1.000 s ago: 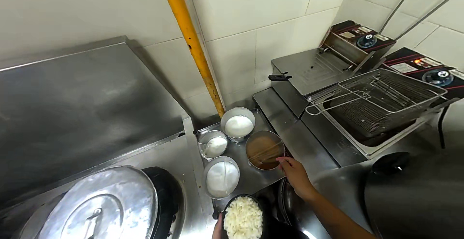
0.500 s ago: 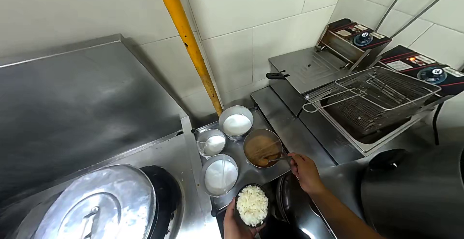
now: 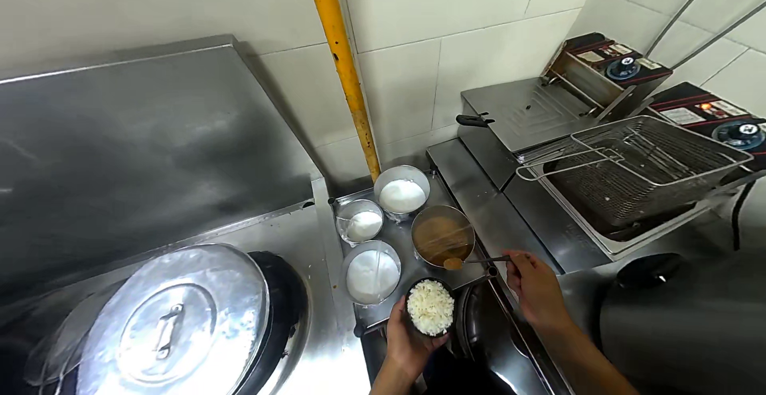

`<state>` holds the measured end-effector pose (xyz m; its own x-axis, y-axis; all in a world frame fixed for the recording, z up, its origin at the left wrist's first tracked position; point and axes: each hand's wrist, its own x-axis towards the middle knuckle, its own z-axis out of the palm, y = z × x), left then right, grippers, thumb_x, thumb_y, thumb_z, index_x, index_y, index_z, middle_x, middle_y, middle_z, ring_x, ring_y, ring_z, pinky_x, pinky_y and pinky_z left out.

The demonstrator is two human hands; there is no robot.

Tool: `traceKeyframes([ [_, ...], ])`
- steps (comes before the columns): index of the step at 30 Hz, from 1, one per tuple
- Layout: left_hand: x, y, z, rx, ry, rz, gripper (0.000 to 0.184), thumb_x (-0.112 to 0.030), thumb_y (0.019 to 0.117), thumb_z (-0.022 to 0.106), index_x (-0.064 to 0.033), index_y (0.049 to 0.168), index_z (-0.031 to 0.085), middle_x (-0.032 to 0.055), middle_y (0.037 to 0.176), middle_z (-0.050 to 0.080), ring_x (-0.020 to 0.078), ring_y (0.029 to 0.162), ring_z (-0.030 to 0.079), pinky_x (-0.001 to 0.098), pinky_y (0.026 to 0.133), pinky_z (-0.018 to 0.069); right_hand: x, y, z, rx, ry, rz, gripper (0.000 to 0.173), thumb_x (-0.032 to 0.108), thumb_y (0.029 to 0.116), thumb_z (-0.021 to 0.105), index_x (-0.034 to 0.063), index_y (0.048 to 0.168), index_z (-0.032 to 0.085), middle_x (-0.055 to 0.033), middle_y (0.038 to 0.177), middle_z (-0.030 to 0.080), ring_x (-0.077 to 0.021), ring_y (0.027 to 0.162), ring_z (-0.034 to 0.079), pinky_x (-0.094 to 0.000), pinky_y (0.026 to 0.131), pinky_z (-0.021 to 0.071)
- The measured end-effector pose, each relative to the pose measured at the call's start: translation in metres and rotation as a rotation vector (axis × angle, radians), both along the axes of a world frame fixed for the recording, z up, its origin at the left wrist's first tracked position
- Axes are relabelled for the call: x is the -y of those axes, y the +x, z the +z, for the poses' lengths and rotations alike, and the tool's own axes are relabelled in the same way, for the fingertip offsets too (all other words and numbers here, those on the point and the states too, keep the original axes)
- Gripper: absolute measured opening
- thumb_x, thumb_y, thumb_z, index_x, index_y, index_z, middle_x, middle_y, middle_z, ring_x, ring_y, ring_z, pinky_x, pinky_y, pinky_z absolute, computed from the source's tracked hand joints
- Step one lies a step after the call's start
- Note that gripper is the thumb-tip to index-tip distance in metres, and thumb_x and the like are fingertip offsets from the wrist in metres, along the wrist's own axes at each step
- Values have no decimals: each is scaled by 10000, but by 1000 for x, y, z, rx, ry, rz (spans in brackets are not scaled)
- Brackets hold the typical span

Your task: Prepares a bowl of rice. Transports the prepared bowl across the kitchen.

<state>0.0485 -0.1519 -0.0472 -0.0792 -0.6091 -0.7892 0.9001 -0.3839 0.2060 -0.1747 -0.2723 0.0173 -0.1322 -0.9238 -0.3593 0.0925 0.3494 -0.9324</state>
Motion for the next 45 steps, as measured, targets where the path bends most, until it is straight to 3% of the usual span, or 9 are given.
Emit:
traceKeyframes([
  [4, 5, 0, 6, -8, -15, -11, 633, -615, 1022, 305, -172, 1421, 518, 246, 1307, 631, 450, 1076, 661, 625, 816, 558, -34, 11, 17, -119, -174, 191, 250, 173, 1050, 526, 17, 1059, 721, -2, 704, 607, -73, 552, 499, -214, 501, 419],
  [7, 6, 0, 5, -21, -32, -13, 643, -616, 1026, 297, -163, 1427, 515, 254, 1306, 629, 453, 1059, 666, 618, 803, 563, -51, 4, 11, -340, -598, 439, 282, 282, 1058, 536, 87, 1075, 740, 30, 860, 687, -18, 719, 615, -185, 648, 540],
  [10, 5, 0, 5, -13, -57, -11, 645, -613, 1036, 267, -162, 1428, 510, 246, 1298, 634, 442, 1045, 671, 606, 785, 569, -48, -3, 10, -449, -872, 529, 301, 345, 1090, 489, 146, 1093, 715, 10, 881, 653, -33, 796, 624, -207, 728, 556],
  [16, 5, -2, 1, -28, -69, -5, 652, -619, 1034, 273, -158, 1430, 510, 250, 1309, 628, 444, 1053, 668, 606, 792, 568, -40, -10, 14, -453, -907, 616, 308, 344, 1094, 480, 144, 1098, 714, 4, 904, 666, -49, 846, 638, -223, 773, 559],
  [23, 1, -1, -4, -36, -39, 19, 646, -624, 1020, 296, -166, 1417, 522, 248, 1299, 633, 446, 1036, 671, 610, 776, 565, -15, 0, 9, -578, -615, 225, 320, 266, 1060, 492, 35, 1054, 713, 10, 795, 643, -20, 677, 574, -196, 636, 510],
  [27, -2, -1, -5, -21, -19, 17, 651, -629, 1018, 306, -161, 1413, 526, 257, 1291, 633, 449, 1032, 671, 613, 788, 564, 13, 12, -34, -696, -487, 428, 340, 285, 1074, 491, 59, 1180, 722, -92, 989, 715, -165, 868, 678, -377, 818, 581],
  [31, -6, -2, -5, -10, -21, 5, 651, -629, 1018, 310, -161, 1416, 528, 257, 1298, 632, 455, 1051, 665, 624, 807, 557, 26, 26, -66, -691, -431, 631, 368, 342, 1089, 455, 131, 1221, 726, -51, 1124, 730, -139, 1024, 691, -370, 955, 561],
  [40, -9, 3, 0, 28, 0, 6, 635, -611, 1035, 287, -161, 1421, 516, 247, 1296, 638, 453, 1065, 666, 632, 811, 559, 21, 17, -49, -340, -196, 303, 314, 287, 1082, 491, 75, 1123, 719, -29, 807, 673, -136, 687, 615, -302, 643, 526],
  [45, -6, 3, 1, 17, -5, 8, 637, -613, 1030, 290, -162, 1412, 528, 249, 1284, 643, 454, 1050, 668, 630, 805, 558, 23, 12, -50, -216, -114, 132, 291, 221, 1090, 484, 31, 1105, 703, -41, 753, 627, -127, 606, 549, -266, 554, 469],
])
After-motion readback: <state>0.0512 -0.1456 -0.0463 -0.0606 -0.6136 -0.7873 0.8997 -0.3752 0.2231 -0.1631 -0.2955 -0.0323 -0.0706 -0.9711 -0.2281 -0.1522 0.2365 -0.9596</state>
